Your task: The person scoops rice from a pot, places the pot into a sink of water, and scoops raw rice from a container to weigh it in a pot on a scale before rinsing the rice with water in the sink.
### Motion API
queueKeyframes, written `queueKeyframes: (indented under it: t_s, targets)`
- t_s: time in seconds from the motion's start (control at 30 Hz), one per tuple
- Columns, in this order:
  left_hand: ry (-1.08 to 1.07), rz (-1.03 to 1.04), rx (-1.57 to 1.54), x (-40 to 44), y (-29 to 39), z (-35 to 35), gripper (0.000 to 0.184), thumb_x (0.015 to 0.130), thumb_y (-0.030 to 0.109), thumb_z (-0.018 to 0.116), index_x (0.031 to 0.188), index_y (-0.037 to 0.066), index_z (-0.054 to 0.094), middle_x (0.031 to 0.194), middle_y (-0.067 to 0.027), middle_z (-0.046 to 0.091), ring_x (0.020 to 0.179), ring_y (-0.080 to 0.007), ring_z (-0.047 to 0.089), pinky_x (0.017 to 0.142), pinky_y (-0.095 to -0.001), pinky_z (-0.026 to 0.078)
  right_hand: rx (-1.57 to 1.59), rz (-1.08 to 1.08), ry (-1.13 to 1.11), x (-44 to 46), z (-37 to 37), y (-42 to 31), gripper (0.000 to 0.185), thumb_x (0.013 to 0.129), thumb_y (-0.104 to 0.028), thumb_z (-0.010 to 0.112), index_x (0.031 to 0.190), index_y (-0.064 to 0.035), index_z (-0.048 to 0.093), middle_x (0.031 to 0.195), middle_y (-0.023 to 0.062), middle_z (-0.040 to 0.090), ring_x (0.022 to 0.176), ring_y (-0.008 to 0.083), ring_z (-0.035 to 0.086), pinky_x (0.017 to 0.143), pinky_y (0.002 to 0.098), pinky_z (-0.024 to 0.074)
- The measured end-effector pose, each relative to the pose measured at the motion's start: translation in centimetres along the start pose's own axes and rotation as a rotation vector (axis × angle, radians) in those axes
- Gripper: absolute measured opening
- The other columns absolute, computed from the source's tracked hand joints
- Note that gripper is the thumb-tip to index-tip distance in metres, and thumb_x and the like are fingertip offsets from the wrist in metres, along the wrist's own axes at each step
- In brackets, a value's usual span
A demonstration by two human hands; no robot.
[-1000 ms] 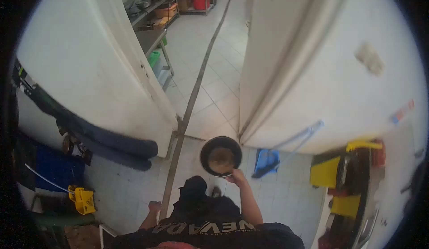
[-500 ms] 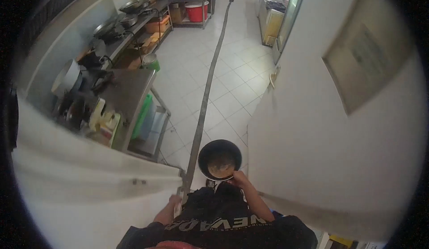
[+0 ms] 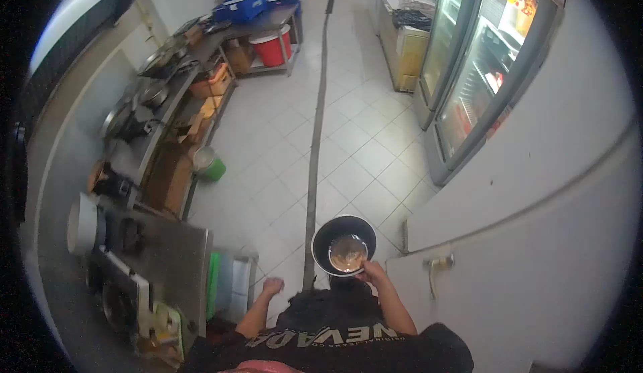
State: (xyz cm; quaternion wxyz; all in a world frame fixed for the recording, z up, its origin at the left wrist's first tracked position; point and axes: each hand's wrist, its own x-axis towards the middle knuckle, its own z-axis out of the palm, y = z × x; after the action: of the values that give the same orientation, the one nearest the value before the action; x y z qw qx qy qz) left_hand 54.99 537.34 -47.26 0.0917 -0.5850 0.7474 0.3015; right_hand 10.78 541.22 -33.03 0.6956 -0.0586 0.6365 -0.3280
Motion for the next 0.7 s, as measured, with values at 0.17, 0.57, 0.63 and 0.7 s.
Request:
queueKeyframes:
  t_s: [0.17,0.57,0.63,0.7]
  targets:
    - [-0.138,-0.555,-0.545,0.7,0.7,-2.5,0.037,0.081,0.036,0.054,0.1,0.006,0.067,0.099,-0.02,0.066,0.092,-0.0372,0.064,0.082,-0.0477,0.05,-0.111,-0.085,-0.031,7.2,5.0,-22.3,0.029,0.088,-0.02,0.048,0.091,0.0075,0.059,0.068,0.0136,0.065,0.053,0.0161,0.063,0.047,0.0247,0.0514]
    - [-0.277,-0.405,-0.188,49.3,3.6,-24.1,0.042,0.083,0.042,0.047,0.1,0.01,0.069,0.107,-0.0151,0.066,0.1,-0.0321,0.062,0.09,-0.045,0.047,0.016,-0.083,0.093,32.2,10.9,-61.4,0.029,0.09,-0.02,0.048,0.088,0.0069,0.059,0.066,0.0136,0.064,0.048,0.0137,0.058,0.043,0.0246,0.0477]
    - [-0.205,-0.341,-0.051,62.0,3.4,-29.5,0.043,0.084,0.043,0.046,0.1,0.011,0.07,0.108,-0.0142,0.066,0.101,-0.0312,0.062,0.092,-0.0445,0.046,0.017,-0.072,0.105,36.8,9.5,-65.8,0.029,0.09,-0.021,0.048,0.086,0.0057,0.06,0.066,0.0144,0.065,0.046,0.0128,0.057,0.042,0.0247,0.0478]
    - [-0.074,-0.315,-0.106,76.6,4.9,-39.0,0.044,0.084,0.04,0.044,0.093,0.005,0.07,0.105,-0.0203,0.065,0.1,-0.0351,0.062,0.088,-0.0451,0.048,0.07,-0.099,0.122,35.8,10.5,-73.2,0.027,0.089,-0.018,0.048,0.084,0.0062,0.059,0.065,0.0154,0.065,0.045,0.0126,0.055,0.04,0.0247,0.0452]
